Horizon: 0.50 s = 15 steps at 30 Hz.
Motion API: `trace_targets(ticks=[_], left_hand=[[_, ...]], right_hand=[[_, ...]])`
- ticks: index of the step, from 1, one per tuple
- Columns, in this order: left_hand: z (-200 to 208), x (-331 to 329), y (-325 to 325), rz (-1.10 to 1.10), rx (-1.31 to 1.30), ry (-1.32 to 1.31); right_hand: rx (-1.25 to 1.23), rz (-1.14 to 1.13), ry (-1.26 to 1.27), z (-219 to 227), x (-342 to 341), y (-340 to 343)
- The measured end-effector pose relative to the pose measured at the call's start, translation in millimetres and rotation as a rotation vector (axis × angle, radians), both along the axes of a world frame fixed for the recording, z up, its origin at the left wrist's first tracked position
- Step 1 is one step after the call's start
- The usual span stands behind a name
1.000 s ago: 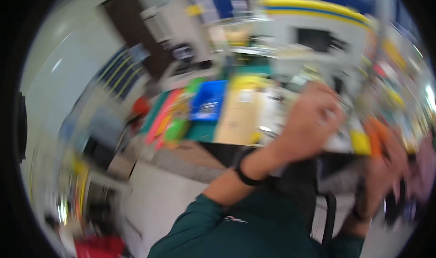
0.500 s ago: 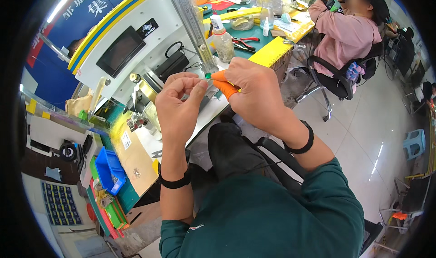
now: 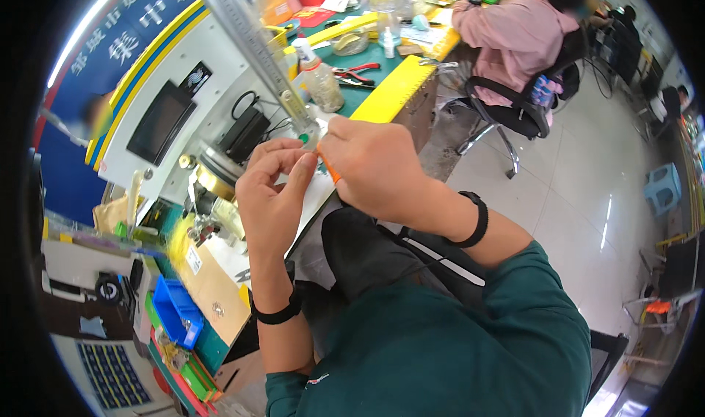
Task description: Assembling small mechanical components using a specialized machine and hand tools like pliers.
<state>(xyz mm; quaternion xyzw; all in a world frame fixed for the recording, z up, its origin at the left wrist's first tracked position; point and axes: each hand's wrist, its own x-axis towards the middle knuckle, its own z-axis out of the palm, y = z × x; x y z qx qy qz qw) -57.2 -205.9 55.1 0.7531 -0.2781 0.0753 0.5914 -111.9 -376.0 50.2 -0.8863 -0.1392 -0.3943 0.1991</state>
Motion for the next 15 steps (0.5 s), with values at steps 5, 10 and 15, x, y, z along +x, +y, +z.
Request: trace_targets(ticks=[5,10,15], left_hand=[[-9,0,-14,-0.013,0.089,-0.109],[-33,6,-37,-0.144,0.131,-0.224],[-49,15,-57,-0.214,0.155,-0.347]], right_hand=[[-0.016,-0.081,0.050,-14,-15,-8],[0.268,-0.117,0.101,-31,-28,-31],[0.506,-0.029,0.273,-39,-30,-52]])
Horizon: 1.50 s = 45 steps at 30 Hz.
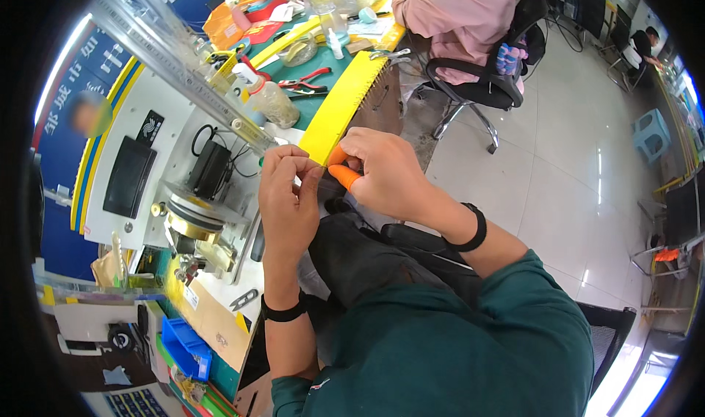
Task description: Assembling small mechanical components using a specialized machine and hand tools like pliers.
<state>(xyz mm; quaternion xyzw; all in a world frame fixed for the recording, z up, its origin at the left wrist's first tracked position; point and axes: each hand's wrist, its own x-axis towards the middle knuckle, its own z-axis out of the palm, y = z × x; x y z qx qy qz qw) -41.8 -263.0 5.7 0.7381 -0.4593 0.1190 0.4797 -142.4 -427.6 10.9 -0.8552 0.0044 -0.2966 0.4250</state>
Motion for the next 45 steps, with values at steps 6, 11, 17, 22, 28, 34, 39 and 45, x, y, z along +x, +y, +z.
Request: trace_targets(ticks=[6,11,17,22,28,34,39,45], left_hand=[[-9,6,-22,-0.040,0.023,-0.133],[-19,13,-33,-0.048,0.054,-0.040],[-39,50,-59,0.054,0.059,-0.014],[-60,74,-76,0.166,0.371,0.003],[-66,81,-91,0.206,0.587,-0.100],[-73,76,-100,0.270,0.700,-0.194],[-76,70,-102,0.355,0.686,-0.334],[-82,59,-116,0.416,0.753,-0.402]], right_hand=[[0.149,0.015,0.094,-13,4,-22],[0.095,0.087,0.231,-16,9,-43],[-0.007,-0.087,0.115,-57,40,-73],[-0.050,-0.373,-0.039,-107,86,-86],[-0.099,-0.394,-0.146,-131,120,-84],[-0.137,-0.426,-0.141,-135,125,-84],[-0.226,-0.444,-0.158,-145,128,-84],[-0.315,-0.492,-0.240,-159,128,-85]])
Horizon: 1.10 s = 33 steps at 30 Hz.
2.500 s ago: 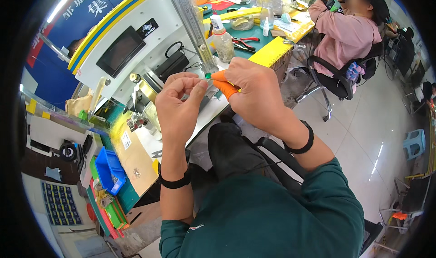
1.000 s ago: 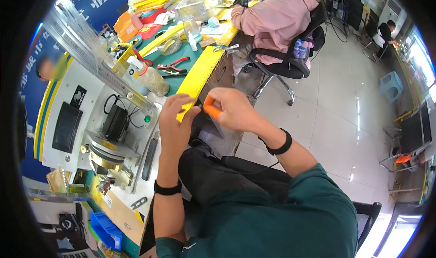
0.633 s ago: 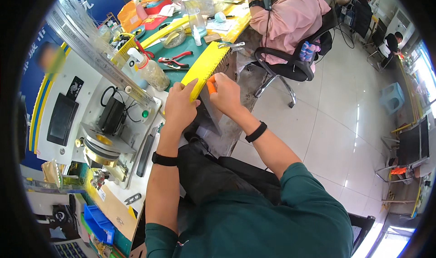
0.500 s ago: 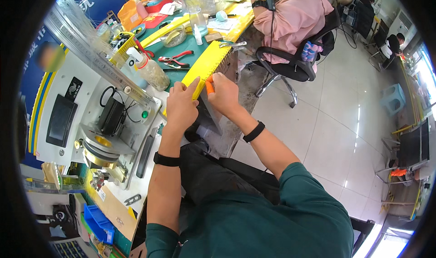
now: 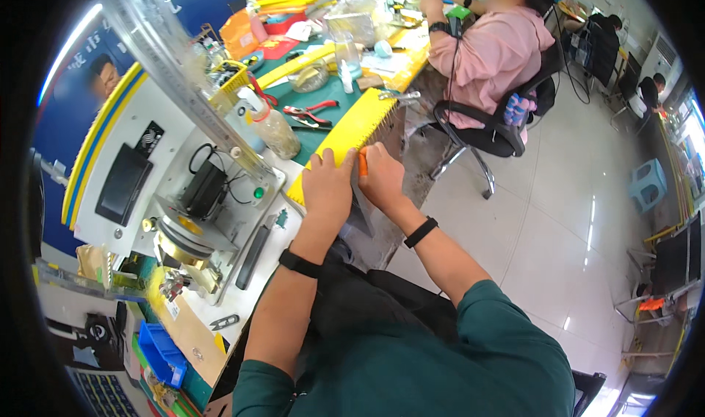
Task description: Assembling small mechanical components using a specialized machine and hand tools like pliers.
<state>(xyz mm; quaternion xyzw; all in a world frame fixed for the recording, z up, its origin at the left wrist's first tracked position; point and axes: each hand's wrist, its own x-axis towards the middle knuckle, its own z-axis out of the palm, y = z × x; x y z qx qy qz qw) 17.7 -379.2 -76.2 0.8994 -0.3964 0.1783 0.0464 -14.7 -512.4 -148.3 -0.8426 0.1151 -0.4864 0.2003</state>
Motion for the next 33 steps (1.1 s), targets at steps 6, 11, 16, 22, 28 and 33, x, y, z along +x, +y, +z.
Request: trace_targets(ticks=[6,11,16,22,28,33], left_hand=[[13,2,10,0.005,0.032,0.100],[33,-25,37,0.005,0.111,0.388],[39,-97,86,-0.398,-0.739,1.142],[59,-200,147,-0.531,-1.411,1.412],[125,-263,207,-0.670,-1.504,1.156],[161,-275,239,-0.828,-1.228,1.360]], right_hand=[[-0.042,-0.057,0.011,15,-25,15],[0.170,-0.065,0.010,51,-88,45],[0.134,0.179,-0.257,102,-138,102],[0.551,1.266,-0.197,126,-190,188],[0.713,1.342,-0.565,167,-217,264],[0.995,1.731,-0.680,192,-253,291]])
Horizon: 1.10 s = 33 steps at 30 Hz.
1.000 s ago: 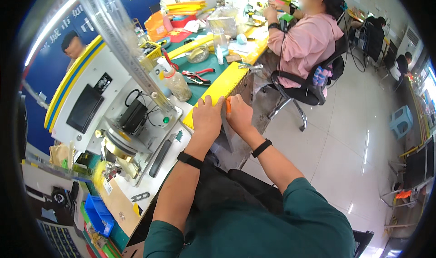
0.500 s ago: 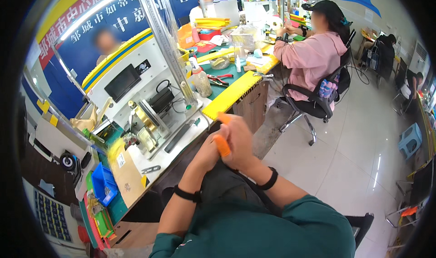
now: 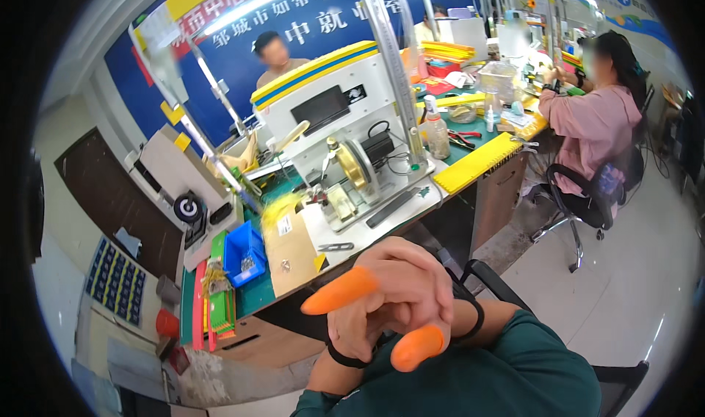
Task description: Assembling small mechanical components using a specialized machine and hand tools like pliers.
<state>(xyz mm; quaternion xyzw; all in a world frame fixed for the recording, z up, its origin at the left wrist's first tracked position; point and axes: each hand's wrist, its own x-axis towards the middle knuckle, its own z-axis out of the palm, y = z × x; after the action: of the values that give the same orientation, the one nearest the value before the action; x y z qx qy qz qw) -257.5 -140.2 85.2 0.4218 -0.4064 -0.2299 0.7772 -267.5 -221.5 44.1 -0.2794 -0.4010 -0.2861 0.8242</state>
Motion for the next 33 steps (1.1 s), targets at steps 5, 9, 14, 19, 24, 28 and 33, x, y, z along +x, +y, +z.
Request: trace_targets(ticks=[5,9,14,19,24,28,33], left_hand=[[-35,-8,-2,0.527,0.285,-0.455],[-32,-4,-8,0.588,0.169,-0.267],[-23,-8,-14,0.595,-0.006,-0.111],[-22,-10,-13,0.684,0.102,-0.310],[28,-32,-14,0.433,-0.301,-0.523],[6,-27,-3,0.834,0.101,-1.007],[-4,-29,12,0.815,-0.065,-0.828]], right_hand=[[0.101,0.225,0.028,25,-19,4],[-0.118,0.152,0.171,21,1,-14],[0.057,0.107,0.402,22,2,9],[-0.351,-0.732,0.166,26,10,-16],[-0.546,-0.729,0.229,45,7,16],[-0.607,-0.491,0.116,53,8,24],[-0.580,-0.394,0.087,48,-4,29]])
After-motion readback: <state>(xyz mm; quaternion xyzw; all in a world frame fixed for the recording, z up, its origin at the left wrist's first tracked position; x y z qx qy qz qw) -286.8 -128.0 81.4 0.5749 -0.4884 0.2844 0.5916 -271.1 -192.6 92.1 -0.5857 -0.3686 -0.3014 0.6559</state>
